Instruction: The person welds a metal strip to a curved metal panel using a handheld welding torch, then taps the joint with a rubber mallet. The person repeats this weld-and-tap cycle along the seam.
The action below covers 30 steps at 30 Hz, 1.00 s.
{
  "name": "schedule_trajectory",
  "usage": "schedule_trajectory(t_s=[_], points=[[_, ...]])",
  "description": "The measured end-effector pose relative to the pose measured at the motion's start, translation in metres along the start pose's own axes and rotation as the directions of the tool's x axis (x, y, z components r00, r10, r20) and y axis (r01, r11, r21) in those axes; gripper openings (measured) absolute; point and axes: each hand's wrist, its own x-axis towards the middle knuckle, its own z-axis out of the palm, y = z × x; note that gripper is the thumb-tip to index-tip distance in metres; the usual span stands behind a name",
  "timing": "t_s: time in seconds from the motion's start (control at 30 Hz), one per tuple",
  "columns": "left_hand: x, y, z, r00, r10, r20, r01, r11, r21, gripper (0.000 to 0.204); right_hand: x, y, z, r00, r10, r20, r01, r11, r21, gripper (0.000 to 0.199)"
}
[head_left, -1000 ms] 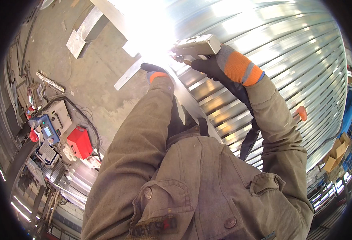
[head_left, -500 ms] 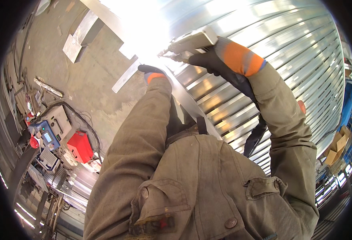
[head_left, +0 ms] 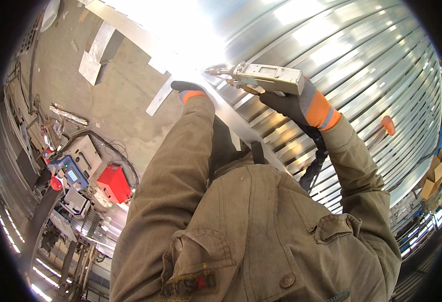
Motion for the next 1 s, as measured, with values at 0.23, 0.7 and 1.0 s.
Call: schedule_trajectory(t_s=[0.23, 0.7, 1.0], points=[[0.005, 0.002, 0.003, 1.000, 0.020, -0.004, -0.020, 1.000, 0.004, 0.075, 0.003, 0.014, 0.005, 0.996, -0.086, 0.030, 0.090, 0.986, -0.140, 0.043], [0.009, 0.000, 0.003, 1.000, 0.021, 0.007, -0.021, 1.000, -0.015, 0.074, 0.007, 0.020, 0.011, 0.996, 0.006, 0.087, 0.001, 0.997, -0.075, 0.044], [0.010, -0.004, -0.001, 1.000, 0.007, 0.007, -0.007, 1.000, -0.024, 0.073, 0.009, 0.014, 0.012, 0.994, -0.019, 0.109, 0.033, 0.992, -0.126, 0.043]])
